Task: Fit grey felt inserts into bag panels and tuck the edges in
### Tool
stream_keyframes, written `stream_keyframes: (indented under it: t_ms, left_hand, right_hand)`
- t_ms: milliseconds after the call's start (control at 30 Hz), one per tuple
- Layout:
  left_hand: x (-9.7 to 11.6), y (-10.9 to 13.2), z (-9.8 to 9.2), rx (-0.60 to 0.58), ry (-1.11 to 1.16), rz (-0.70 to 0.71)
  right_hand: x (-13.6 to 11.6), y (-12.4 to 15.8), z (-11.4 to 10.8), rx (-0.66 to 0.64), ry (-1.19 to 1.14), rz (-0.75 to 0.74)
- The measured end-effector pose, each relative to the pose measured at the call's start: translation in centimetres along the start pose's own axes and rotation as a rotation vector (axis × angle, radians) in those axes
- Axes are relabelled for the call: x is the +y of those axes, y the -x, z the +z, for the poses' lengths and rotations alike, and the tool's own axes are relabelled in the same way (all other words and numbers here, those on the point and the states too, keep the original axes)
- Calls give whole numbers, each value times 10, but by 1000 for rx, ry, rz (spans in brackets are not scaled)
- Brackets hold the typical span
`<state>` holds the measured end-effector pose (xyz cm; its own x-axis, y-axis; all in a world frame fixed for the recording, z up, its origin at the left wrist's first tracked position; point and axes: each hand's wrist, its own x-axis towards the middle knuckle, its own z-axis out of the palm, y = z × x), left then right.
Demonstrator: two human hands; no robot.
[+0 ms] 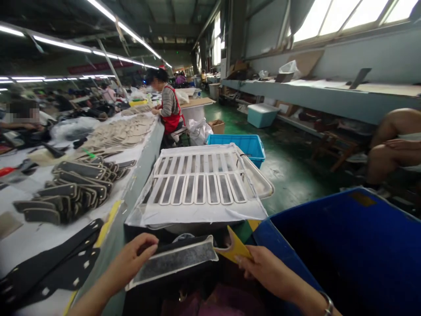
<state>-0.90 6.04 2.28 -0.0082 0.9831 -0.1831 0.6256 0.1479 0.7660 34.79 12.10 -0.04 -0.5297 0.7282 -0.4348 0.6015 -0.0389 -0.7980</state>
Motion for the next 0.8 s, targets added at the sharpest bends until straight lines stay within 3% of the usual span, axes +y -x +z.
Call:
stream_keyframes:
  t_ms: [67,200,333,467,533,700,800]
  left_hand:
    - [19,-38,21,-205,69,46]
    - [31,-107,70,-625,421,-189]
    - [20,-137,110,-835,571,-313]
    - [11,-143,133,-1083,873,-353]
    - [7,-145,139,-1091,945,-392]
    - [-1,-150,136,-945,1037,-579]
    - [-3,-150,132,-952,1074,-574]
  right_hand:
    - [18,-5,-10,-82,-120,201]
    - [16,-27,-19,-229,-87,332]
    - [-1,-57,-22,-272,234,250]
    - [-6,-81,-18,-58,627,8]
    - [-7,-88,-13,18,739,-80]
    - [-9,-97,5,217,802,-178]
    - [-4,-103,10,204,892,-328]
